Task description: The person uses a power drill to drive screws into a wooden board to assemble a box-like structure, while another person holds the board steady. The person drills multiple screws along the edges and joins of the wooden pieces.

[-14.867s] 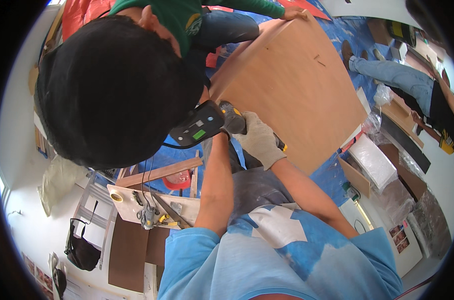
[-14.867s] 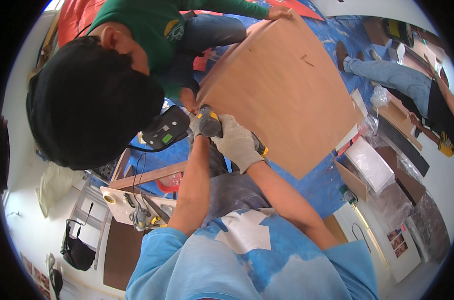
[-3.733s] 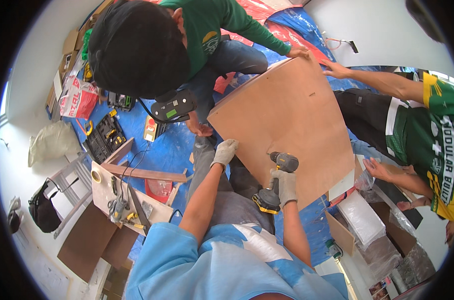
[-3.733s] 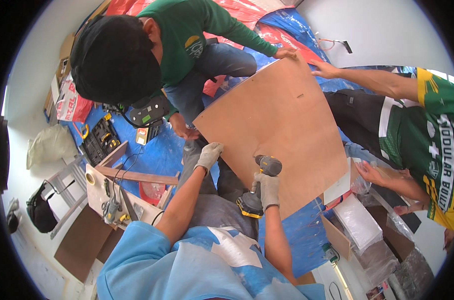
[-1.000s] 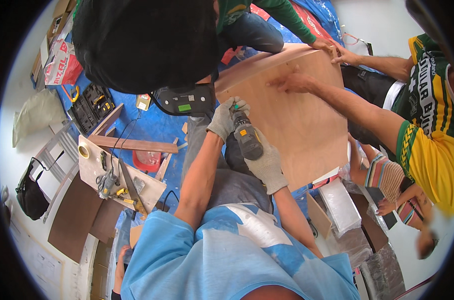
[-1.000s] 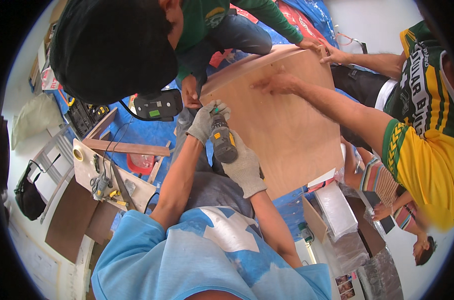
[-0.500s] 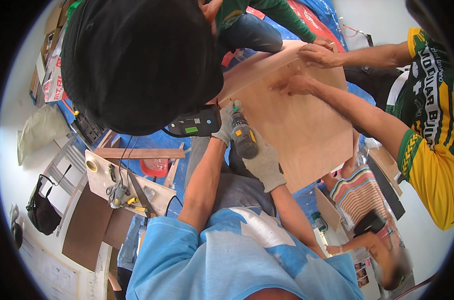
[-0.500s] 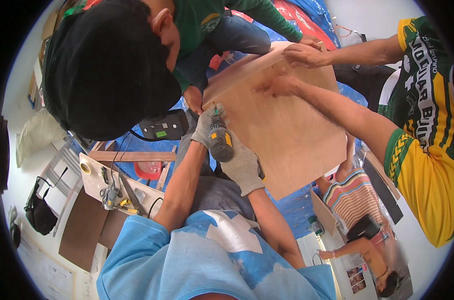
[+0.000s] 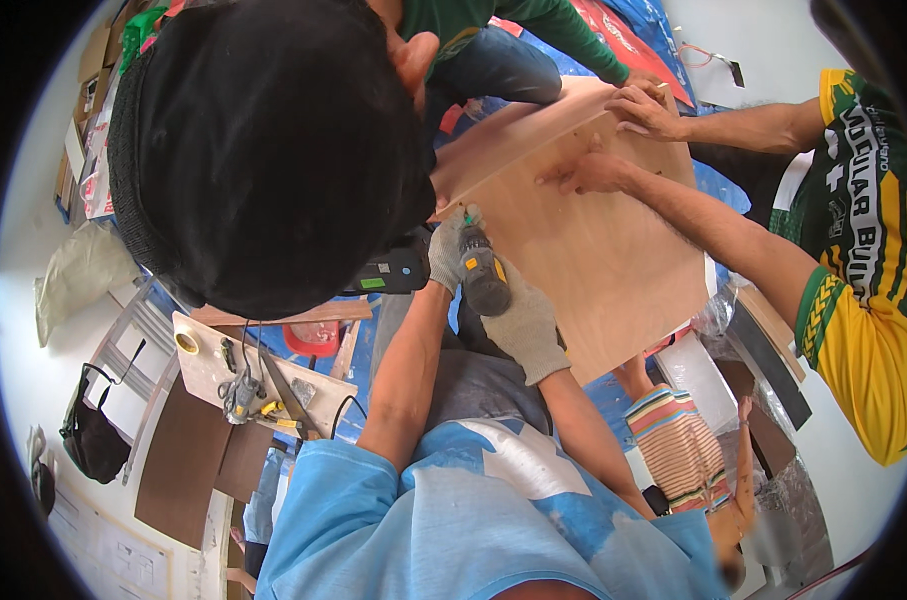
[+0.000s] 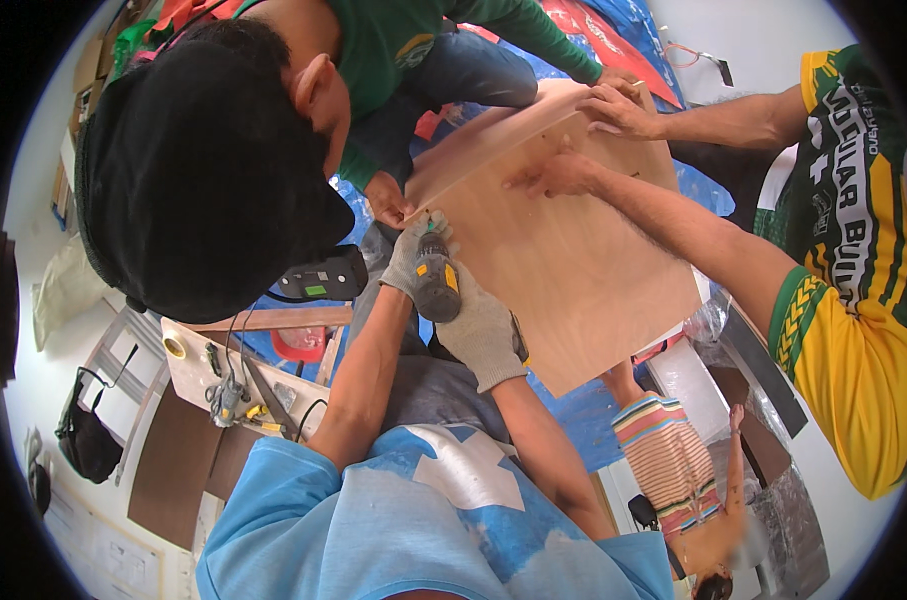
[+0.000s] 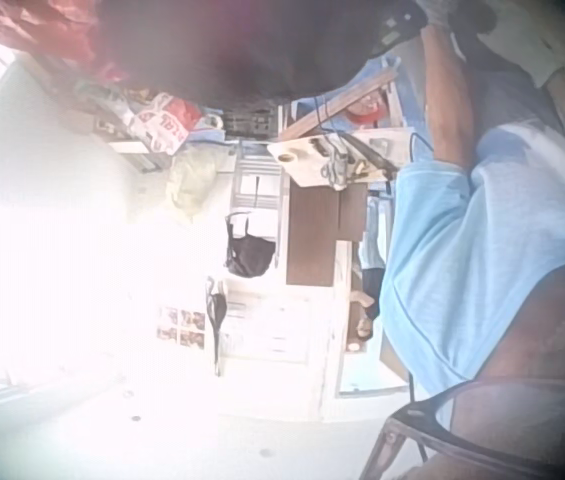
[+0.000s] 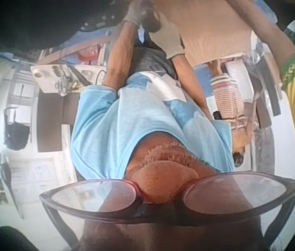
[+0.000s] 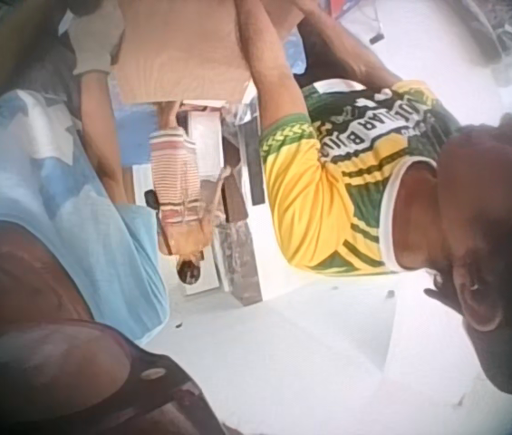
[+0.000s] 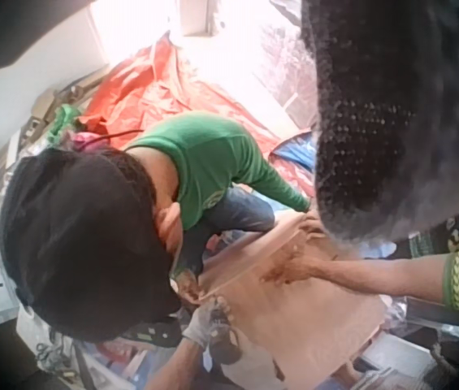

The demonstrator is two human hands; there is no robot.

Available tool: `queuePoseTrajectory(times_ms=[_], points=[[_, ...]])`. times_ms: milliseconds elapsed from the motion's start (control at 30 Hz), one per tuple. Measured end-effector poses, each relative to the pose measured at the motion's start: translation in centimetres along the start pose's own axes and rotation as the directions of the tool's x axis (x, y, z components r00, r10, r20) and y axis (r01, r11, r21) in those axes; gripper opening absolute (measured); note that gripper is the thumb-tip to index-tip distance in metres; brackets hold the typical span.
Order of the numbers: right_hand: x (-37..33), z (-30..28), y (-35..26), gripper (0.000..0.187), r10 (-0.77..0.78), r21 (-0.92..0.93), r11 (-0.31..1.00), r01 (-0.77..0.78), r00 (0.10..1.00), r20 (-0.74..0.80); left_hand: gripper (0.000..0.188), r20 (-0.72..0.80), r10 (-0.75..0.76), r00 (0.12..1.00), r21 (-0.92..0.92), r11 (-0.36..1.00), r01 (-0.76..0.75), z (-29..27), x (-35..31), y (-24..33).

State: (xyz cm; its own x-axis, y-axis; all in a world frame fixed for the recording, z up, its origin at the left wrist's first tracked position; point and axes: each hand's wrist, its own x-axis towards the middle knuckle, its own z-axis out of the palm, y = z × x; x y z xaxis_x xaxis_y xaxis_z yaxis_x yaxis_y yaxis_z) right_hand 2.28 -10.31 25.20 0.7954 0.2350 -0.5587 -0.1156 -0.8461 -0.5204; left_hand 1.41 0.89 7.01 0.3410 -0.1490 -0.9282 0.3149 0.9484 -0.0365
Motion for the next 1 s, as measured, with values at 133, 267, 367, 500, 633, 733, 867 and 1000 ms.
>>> queuePoseTrajectory(times_ms=[133,267,367,500,633,733,867,1000], points=[[-0.2,-0.4,-0.3,0.061,0.078,-0.023,0.997,-0.076,0.995,0.067,0.017,0.044,0.007,0.999,-0.013,1.000,-0.006,-0.5,0.5,0.1],[0.0,-0.4,-0.4,0.058,0.082,0.006,0.997,-0.083,0.993,0.080,0.017,0.054,-0.038,0.998,0.027,0.999,0.036,-1.9,3.0,0.9],[0.6,-0.3,-0.4,0.057,0.054,-0.002,0.999,-0.054,0.997,0.057,0.012,0.071,-0.065,0.995,-0.013,0.998,0.067,-1.6,3.6,1.3],[1.7,-1.0,-1.9,0.059,0.056,0.026,0.998,-0.057,0.997,0.060,0.014,0.083,0.007,0.997,-0.052,0.999,-0.002,-2.8,5.9,1.5],[2.5,-1.8,-2.0,0.059,0.079,-0.019,0.997,-0.077,0.993,0.093,0.016,0.079,-0.058,0.995,-0.142,0.988,0.069,-1.9,5.8,1.1],[2.9,-2.3,-3.0,0.059,0.100,-0.072,0.993,-0.092,0.988,0.114,0.015,0.073,-0.052,0.996,-0.142,0.988,0.062,-1.1,5.6,1.2],[2.7,-2.3,-2.8,0.058,0.041,-0.046,0.998,-0.036,0.993,0.110,0.013,0.065,-0.032,0.997,-0.180,0.983,0.043,-0.8,6.0,1.0],[2.2,-2.3,-2.8,0.056,0.060,-0.085,0.995,-0.050,0.991,0.121,0.017,0.070,0.064,0.996,-0.341,0.939,-0.036,-2.8,8.9,-0.6]])
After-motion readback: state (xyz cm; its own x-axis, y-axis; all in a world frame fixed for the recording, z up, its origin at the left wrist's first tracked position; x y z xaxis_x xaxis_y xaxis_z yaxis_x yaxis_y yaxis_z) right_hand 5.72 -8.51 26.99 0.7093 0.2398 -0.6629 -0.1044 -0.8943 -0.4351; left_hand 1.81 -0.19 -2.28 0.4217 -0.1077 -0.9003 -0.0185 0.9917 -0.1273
